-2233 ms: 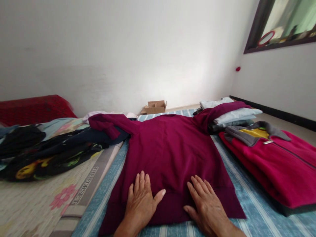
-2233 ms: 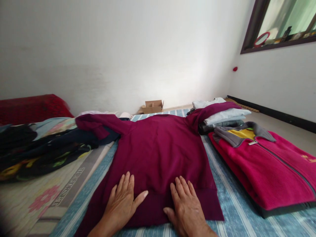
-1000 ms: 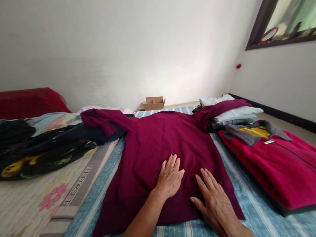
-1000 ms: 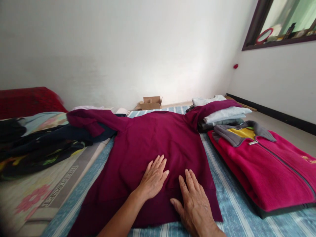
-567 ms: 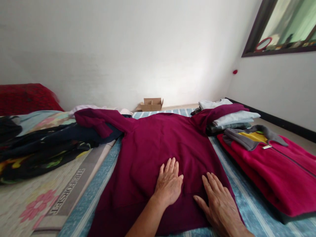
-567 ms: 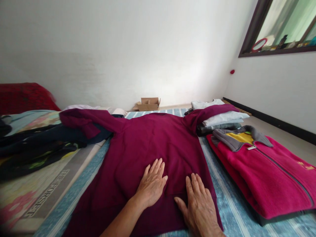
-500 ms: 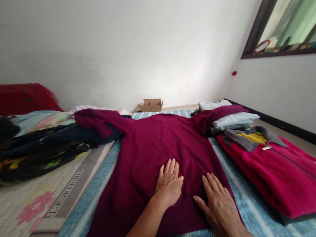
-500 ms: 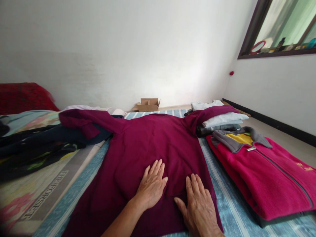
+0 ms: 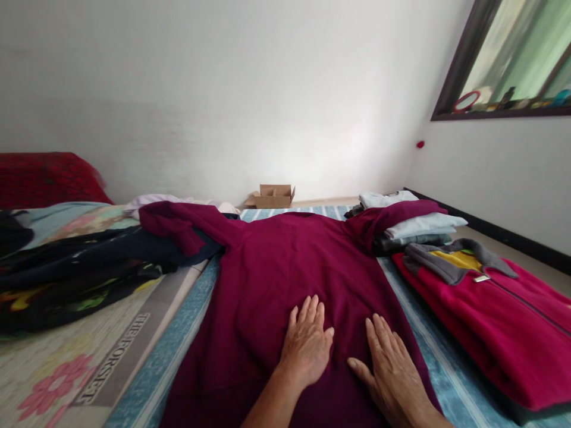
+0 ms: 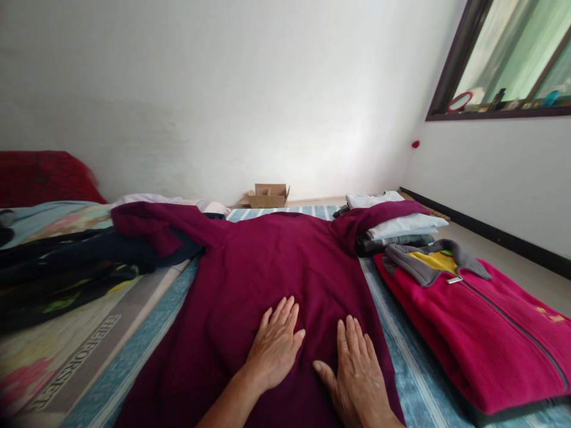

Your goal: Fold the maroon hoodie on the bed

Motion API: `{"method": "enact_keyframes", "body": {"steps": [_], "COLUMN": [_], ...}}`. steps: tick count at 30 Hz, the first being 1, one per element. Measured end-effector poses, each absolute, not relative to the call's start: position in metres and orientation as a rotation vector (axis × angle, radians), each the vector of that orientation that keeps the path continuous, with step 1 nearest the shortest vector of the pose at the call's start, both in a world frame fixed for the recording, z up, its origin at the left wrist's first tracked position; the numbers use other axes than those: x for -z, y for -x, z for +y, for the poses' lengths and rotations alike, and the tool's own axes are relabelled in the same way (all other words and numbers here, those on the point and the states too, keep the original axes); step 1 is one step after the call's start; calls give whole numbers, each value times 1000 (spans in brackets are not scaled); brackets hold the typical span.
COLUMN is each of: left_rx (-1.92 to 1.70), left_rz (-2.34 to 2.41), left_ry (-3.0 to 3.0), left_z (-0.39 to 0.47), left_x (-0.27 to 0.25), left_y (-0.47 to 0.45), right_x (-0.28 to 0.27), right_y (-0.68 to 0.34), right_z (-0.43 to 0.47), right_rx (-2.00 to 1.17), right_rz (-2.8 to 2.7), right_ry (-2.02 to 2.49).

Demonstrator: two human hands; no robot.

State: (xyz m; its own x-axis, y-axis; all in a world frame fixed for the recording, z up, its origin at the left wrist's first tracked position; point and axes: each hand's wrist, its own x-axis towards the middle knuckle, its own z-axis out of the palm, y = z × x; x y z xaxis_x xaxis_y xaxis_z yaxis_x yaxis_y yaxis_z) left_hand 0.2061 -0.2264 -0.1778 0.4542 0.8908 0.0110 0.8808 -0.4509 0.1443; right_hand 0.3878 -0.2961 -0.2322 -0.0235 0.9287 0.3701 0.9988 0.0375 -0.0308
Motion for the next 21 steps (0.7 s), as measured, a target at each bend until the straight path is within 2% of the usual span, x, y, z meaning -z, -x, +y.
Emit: {"method": "enact_keyframes", "body": {"steps": [10, 17, 21], "left_rx": [-165, -190, -207], "left_rz": [1558, 1552, 1557], "left_ry": [-2508, -2500, -2506], "left_z": [-230, -230, -229], "left_x": [173, 176, 181], "left_y": [-206, -205, -205], "right_x": [231, 197, 200], "right_y": [-389, -378, -382], "right_z": [-290, -251, -226], "right_rx": [297, 163, 162], "right_rz": [-1989, -2106, -2163], "right_ry": [2109, 1957, 1951]}}
